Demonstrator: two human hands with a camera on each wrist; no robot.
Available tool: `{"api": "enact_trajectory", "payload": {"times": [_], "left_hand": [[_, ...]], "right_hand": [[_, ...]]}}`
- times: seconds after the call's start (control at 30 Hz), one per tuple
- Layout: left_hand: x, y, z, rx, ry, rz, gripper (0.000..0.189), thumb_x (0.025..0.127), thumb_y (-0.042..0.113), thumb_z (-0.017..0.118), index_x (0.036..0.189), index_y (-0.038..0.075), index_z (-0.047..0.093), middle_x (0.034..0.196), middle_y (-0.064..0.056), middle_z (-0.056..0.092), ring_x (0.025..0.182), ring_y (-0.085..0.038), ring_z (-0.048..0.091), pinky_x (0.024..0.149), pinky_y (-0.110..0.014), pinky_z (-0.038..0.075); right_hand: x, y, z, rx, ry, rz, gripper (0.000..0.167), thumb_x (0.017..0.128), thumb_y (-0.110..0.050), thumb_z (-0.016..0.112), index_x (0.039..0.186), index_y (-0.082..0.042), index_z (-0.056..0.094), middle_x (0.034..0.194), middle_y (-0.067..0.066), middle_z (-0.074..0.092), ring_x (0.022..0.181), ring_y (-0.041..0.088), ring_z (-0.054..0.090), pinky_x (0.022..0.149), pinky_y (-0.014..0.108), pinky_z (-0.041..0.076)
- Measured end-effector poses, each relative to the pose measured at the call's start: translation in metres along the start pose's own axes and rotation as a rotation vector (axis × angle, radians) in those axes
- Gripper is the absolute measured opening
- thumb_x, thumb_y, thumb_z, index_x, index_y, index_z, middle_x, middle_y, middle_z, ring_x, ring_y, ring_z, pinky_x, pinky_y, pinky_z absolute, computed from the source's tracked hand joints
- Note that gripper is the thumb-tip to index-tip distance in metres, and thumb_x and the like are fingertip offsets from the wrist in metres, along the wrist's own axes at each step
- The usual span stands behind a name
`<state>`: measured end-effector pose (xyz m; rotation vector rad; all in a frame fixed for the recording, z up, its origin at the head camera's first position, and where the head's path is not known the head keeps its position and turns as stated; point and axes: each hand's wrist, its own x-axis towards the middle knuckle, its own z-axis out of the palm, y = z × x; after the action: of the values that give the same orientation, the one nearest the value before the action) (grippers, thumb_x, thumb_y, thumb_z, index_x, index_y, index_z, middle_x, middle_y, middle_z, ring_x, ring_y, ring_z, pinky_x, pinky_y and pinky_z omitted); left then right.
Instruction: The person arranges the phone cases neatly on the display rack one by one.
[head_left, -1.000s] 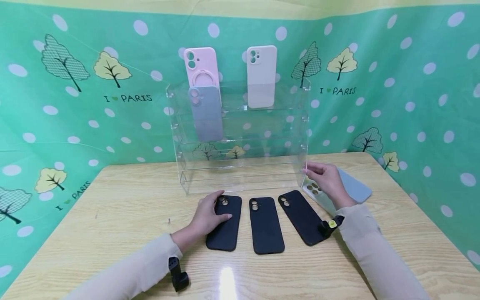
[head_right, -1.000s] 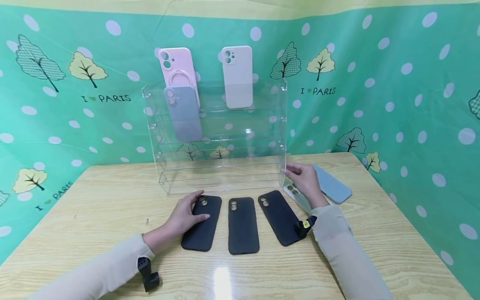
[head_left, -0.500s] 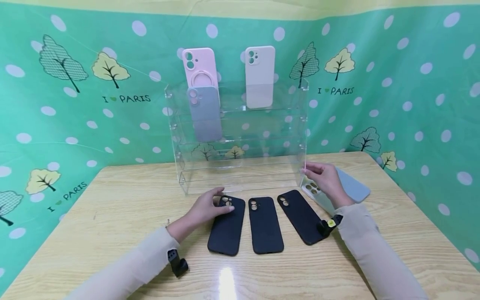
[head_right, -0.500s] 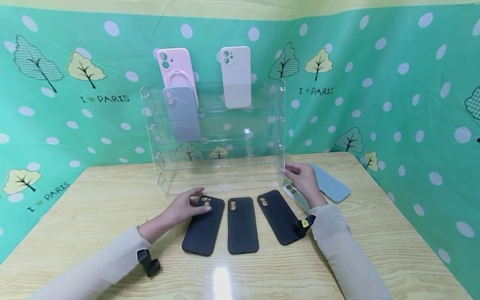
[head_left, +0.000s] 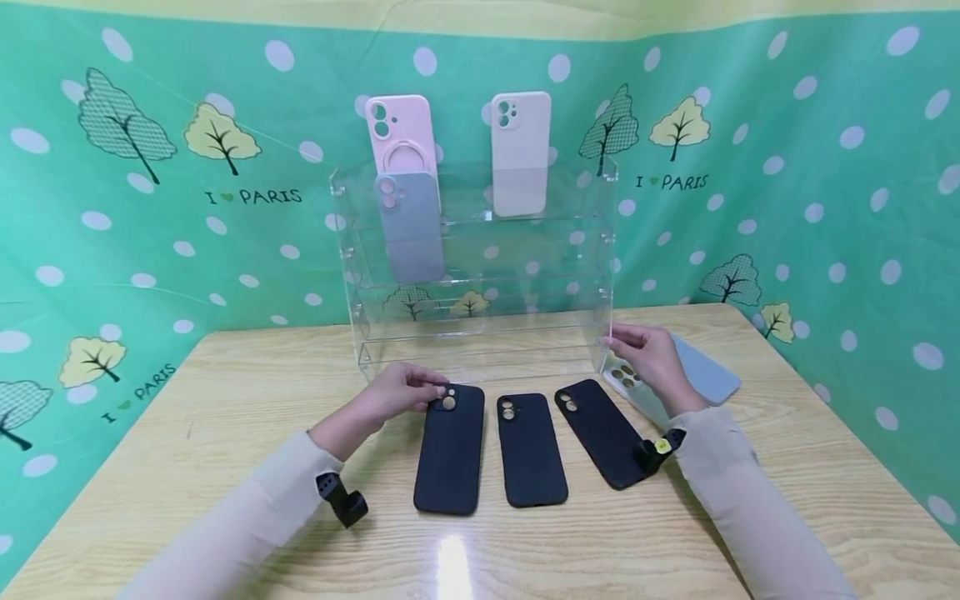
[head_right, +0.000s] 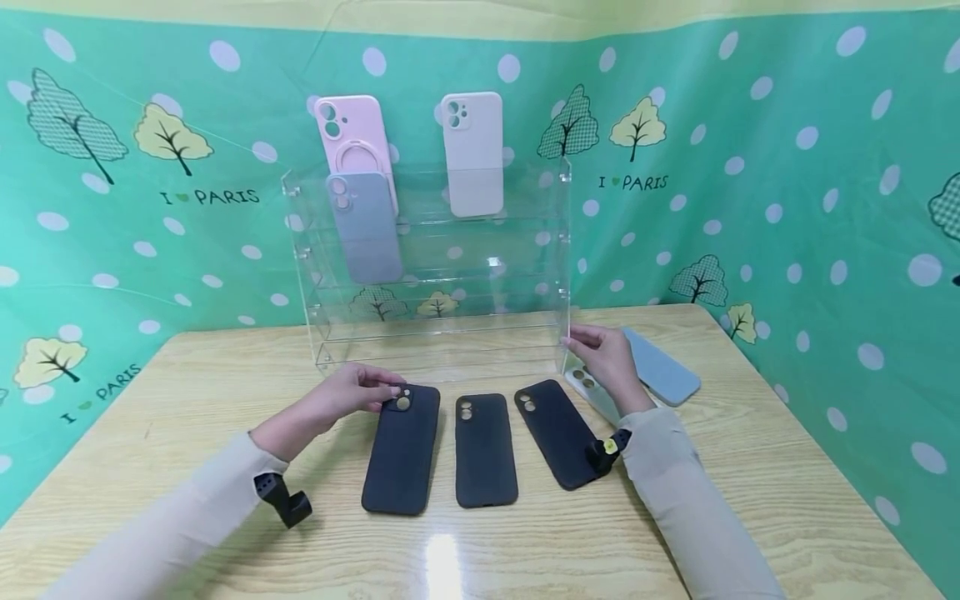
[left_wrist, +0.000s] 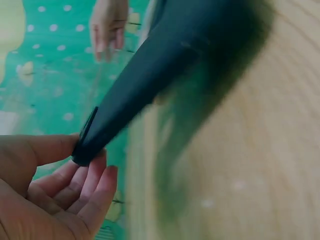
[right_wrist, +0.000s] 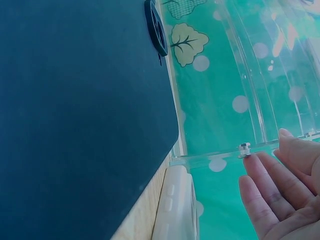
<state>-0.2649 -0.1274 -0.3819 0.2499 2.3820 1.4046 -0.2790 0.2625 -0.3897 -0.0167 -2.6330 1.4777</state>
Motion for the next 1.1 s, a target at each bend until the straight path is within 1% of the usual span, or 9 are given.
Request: {"api": "enact_trajectory", "payload": {"times": [0.1,0.17,0.27,0.4,0.5,0.6,0.73,0.9,1.1], "left_hand": [[-0.001,0.007,-0.005,-0.044,-0.018,0.018,0.035,0.107,0.006,0.061,0.138,-0.01,0.064,0.128,-0.025,0.073,0.094,-0.006,0.07,0.092,-0.036,0.066],[-0.003,0.012,-0.009,-0.078,-0.025,0.039,0.036,0.107,0.005,0.06,0.14,-0.011,0.062,0.134,-0.026,0.071,0.096,-0.005,0.071,0.094,-0.036,0.066],[-0.005,0.02,-0.015,-0.095,-0.019,0.083,0.037,0.107,0.006,0.06,0.14,-0.011,0.062,0.135,-0.026,0.071,0.1,-0.006,0.072,0.096,-0.037,0.065],[-0.006,0.032,-0.022,-0.092,0.005,0.146,0.037,0.108,0.006,0.06,0.14,-0.011,0.061,0.135,-0.026,0.071,0.105,-0.007,0.072,0.1,-0.039,0.064],[-0.004,0.044,-0.025,-0.123,0.026,0.181,0.037,0.108,0.005,0.06,0.141,-0.012,0.061,0.127,-0.02,0.075,0.099,-0.003,0.072,0.099,-0.036,0.064],[-0.002,0.058,-0.026,-0.173,0.056,0.209,0.036,0.107,0.003,0.061,0.14,-0.012,0.061,0.113,-0.005,0.079,0.092,0.0,0.072,0.095,-0.03,0.065],[-0.001,0.083,-0.03,-0.232,0.108,0.249,0.037,0.107,0.003,0.061,0.141,-0.011,0.06,0.1,0.013,0.075,0.089,0.002,0.071,0.091,-0.023,0.064],[0.002,0.114,-0.038,-0.282,0.176,0.289,0.038,0.108,0.004,0.06,0.144,-0.007,0.059,0.097,0.017,0.071,0.093,0.002,0.069,0.09,-0.018,0.062],[0.011,0.146,-0.052,-0.371,0.286,0.344,0.038,0.107,0.003,0.061,0.145,-0.005,0.059,0.092,0.02,0.073,0.091,0.002,0.07,0.09,-0.017,0.062]], "right_hand": [[0.0,0.001,0.0,0.004,0.0,-0.008,0.046,0.107,-0.021,0.067,0.145,0.004,0.06,0.139,0.027,0.066,0.128,0.04,0.068,0.102,0.036,0.062],[0.0,0.001,0.0,0.003,0.0,-0.014,0.046,0.107,-0.021,0.067,0.145,0.004,0.061,0.139,0.027,0.067,0.126,0.039,0.069,0.098,0.029,0.063],[0.0,0.001,0.0,0.005,0.003,-0.012,0.044,0.107,-0.02,0.067,0.145,0.004,0.061,0.138,0.027,0.068,0.124,0.037,0.07,0.098,0.029,0.063],[0.0,-0.001,0.001,0.006,0.006,0.0,0.044,0.108,-0.02,0.066,0.144,0.003,0.062,0.138,0.026,0.068,0.124,0.036,0.07,0.103,0.039,0.062],[0.001,0.0,0.001,0.006,0.007,-0.003,0.043,0.107,-0.019,0.066,0.144,0.004,0.062,0.138,0.026,0.067,0.126,0.037,0.069,0.101,0.035,0.062],[0.0,0.001,0.0,0.003,0.004,-0.004,0.044,0.108,-0.02,0.066,0.144,0.004,0.062,0.139,0.027,0.067,0.127,0.037,0.068,0.098,0.029,0.063],[-0.001,0.001,0.0,-0.007,0.003,-0.001,0.045,0.108,-0.021,0.066,0.145,0.004,0.061,0.14,0.027,0.066,0.127,0.038,0.068,0.098,0.032,0.063],[-0.002,0.001,0.0,-0.001,0.003,-0.009,0.045,0.108,-0.021,0.066,0.145,0.004,0.061,0.139,0.027,0.067,0.126,0.039,0.069,0.101,0.04,0.063],[-0.001,0.001,0.0,-0.002,0.001,-0.007,0.045,0.107,-0.021,0.066,0.145,0.004,0.061,0.138,0.027,0.067,0.126,0.039,0.069,0.101,0.038,0.063]]}}
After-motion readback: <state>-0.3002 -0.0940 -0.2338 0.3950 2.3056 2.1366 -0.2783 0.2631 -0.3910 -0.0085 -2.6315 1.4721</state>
